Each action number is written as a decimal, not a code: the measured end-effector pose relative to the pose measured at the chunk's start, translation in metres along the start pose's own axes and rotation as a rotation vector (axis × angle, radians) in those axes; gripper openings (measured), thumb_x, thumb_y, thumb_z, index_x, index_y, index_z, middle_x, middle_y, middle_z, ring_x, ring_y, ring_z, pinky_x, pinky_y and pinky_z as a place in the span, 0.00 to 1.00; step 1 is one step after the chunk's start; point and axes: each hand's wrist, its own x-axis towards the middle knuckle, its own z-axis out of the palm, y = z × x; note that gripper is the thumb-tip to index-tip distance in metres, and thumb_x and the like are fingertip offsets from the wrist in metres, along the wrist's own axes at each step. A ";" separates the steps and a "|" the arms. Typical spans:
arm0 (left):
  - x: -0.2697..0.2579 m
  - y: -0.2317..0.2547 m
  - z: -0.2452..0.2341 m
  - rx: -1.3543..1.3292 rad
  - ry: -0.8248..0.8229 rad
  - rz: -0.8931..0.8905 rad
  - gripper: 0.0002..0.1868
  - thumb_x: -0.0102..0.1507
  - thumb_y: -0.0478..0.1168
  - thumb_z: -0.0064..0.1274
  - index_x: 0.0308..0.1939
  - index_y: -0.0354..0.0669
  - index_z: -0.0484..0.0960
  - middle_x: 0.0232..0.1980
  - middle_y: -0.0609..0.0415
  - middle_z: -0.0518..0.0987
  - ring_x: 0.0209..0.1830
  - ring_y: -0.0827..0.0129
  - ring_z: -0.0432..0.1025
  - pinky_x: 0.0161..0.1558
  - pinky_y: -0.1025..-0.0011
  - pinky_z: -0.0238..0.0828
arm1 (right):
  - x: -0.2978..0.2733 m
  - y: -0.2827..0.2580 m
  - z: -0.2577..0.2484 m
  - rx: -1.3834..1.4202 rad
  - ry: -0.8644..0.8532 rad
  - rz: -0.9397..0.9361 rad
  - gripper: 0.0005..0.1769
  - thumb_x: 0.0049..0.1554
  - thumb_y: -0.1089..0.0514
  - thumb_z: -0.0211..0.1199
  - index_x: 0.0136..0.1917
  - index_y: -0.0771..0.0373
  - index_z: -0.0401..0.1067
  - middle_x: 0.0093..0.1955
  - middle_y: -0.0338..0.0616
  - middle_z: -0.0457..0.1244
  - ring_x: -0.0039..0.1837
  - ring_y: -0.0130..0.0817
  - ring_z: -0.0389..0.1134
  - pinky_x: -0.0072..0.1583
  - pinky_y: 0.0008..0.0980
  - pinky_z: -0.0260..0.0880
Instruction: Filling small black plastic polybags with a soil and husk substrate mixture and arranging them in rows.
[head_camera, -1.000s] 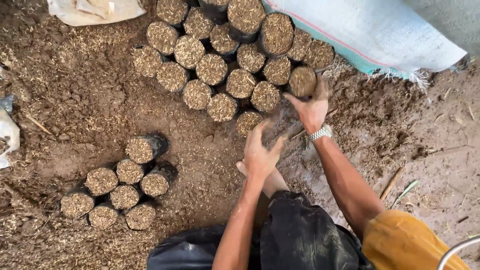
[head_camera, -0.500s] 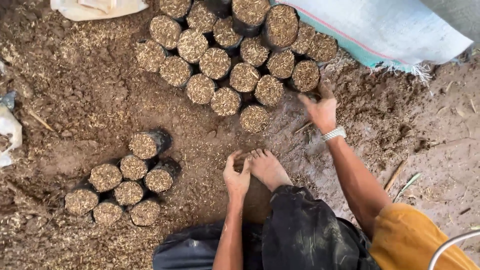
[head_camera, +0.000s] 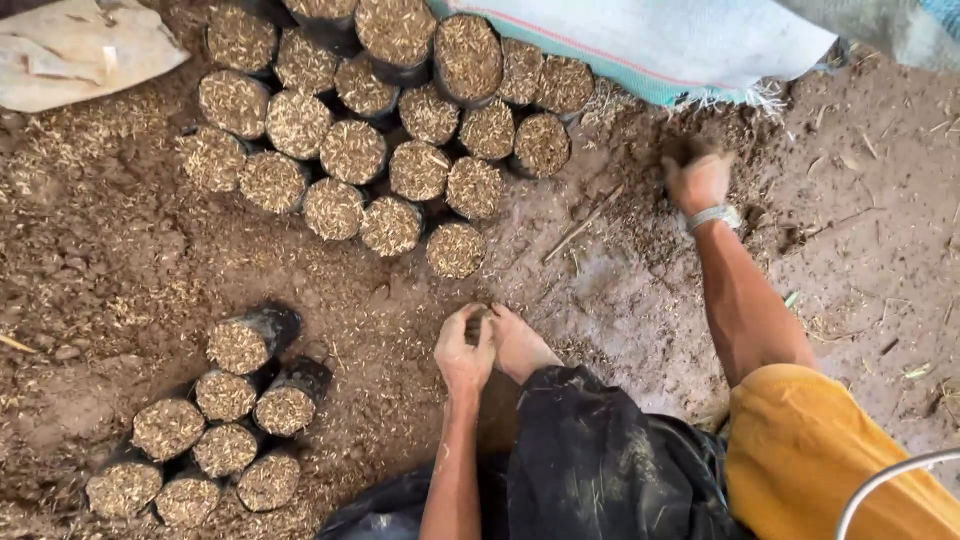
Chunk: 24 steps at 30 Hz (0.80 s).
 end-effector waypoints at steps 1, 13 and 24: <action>0.001 -0.004 0.010 -0.004 0.002 0.006 0.10 0.59 0.36 0.65 0.44 0.47 0.88 0.42 0.52 0.87 0.42 0.58 0.82 0.40 0.66 0.83 | -0.004 -0.021 -0.017 0.000 0.007 0.002 0.34 0.61 0.27 0.67 0.68 0.53 0.77 0.64 0.52 0.71 0.75 0.46 0.63 0.80 0.48 0.32; 0.020 -0.004 0.030 0.124 -0.127 0.229 0.07 0.62 0.37 0.58 0.44 0.51 0.85 0.41 0.56 0.86 0.38 0.60 0.79 0.38 0.66 0.78 | -0.061 -0.168 -0.138 0.274 0.046 -0.167 0.20 0.66 0.48 0.56 0.65 0.56 0.79 0.69 0.47 0.65 0.75 0.55 0.59 0.68 0.65 0.61; 0.021 0.021 0.019 0.127 -0.147 0.230 0.14 0.56 0.33 0.60 0.47 0.41 0.84 0.42 0.55 0.84 0.32 0.70 0.70 0.32 0.75 0.70 | 0.016 -0.197 -0.162 0.227 -0.163 -0.353 0.24 0.65 0.42 0.63 0.62 0.64 0.75 0.62 0.59 0.67 0.59 0.51 0.68 0.76 0.53 0.49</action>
